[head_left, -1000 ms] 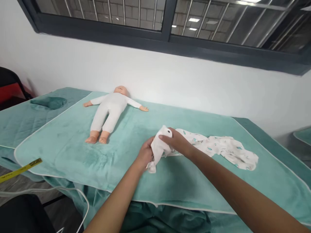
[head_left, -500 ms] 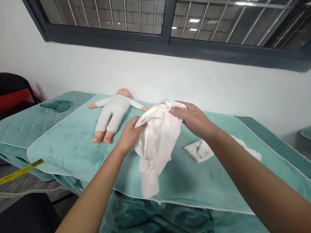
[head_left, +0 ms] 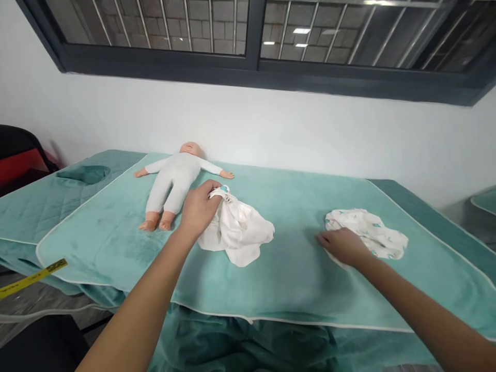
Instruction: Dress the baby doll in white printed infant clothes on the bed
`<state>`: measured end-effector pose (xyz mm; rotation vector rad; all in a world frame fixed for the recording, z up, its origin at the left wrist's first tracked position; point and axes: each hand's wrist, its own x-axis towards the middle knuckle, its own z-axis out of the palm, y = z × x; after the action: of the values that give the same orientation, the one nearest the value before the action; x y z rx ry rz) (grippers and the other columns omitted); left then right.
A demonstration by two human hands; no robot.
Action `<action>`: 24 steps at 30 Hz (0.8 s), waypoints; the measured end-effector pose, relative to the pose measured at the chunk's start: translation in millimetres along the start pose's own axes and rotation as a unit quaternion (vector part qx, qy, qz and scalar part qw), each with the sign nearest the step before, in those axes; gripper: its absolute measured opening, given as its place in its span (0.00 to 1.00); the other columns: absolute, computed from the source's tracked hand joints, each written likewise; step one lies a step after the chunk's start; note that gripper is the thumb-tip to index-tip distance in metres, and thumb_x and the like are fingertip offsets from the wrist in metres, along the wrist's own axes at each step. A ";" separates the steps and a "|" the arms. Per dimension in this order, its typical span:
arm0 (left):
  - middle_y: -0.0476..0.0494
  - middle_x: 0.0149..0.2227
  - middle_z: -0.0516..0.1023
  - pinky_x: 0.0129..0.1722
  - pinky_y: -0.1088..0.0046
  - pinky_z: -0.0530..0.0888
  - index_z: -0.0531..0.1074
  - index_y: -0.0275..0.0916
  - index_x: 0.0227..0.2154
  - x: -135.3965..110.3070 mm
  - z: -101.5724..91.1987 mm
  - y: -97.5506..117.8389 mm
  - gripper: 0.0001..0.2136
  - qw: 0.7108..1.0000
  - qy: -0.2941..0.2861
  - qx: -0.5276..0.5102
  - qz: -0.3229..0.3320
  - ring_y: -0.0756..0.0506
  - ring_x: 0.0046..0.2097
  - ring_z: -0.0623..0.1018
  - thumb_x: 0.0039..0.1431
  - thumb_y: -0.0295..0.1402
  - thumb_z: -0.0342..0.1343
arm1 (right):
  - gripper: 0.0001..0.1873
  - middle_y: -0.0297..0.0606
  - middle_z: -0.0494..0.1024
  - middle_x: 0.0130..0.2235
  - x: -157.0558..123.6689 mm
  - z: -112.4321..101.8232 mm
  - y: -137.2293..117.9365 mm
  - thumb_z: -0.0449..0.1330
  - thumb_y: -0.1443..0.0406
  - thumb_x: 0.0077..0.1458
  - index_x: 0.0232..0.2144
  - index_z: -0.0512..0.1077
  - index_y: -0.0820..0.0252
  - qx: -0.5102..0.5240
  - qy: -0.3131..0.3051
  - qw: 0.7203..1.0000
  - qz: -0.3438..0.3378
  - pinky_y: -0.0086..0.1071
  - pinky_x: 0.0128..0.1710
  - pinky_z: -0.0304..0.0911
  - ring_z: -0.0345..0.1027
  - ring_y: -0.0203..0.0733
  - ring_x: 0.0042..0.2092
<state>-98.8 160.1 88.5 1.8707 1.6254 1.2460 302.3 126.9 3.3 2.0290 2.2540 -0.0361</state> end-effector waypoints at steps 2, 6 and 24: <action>0.48 0.35 0.81 0.38 0.72 0.68 0.76 0.41 0.36 2.2 0.6 4.3 0.10 1.000 -0.003 0.015 0.009 0.44 0.38 0.77 0.55 0.34 0.51 | 0.20 0.51 0.77 0.30 -3.8 -8.4 28.7 0.51 0.57 0.59 0.20 0.71 0.58 -0.011 -0.018 0.997 0.068 0.45 0.37 0.60 0.73 0.55 0.35; 0.49 0.34 0.81 0.37 0.72 0.67 0.76 0.41 0.34 3.9 3.3 16.8 0.09 0.999 -0.004 0.017 0.027 0.45 0.37 0.77 0.55 0.35 0.52 | 0.11 0.52 0.78 0.29 -5.5 -23.7 49.7 0.62 0.62 0.48 0.18 0.70 0.58 -0.011 -0.041 0.993 0.108 0.47 0.34 0.62 0.73 0.58 0.33; 0.43 0.48 0.72 0.30 0.71 0.65 0.71 0.45 0.44 -8.4 -19.0 60.3 0.19 0.936 0.004 0.303 0.177 0.43 0.41 0.74 0.53 0.20 0.46 | 0.10 0.32 0.71 0.27 7.2 -136.5 -128.0 0.55 0.63 0.52 0.38 0.73 0.53 0.227 0.266 0.937 -0.030 0.31 0.29 0.50 0.61 0.39 0.28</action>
<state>-77.1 131.0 141.0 2.6273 1.8838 0.9274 165.7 132.6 131.2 2.4293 2.8522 -0.0138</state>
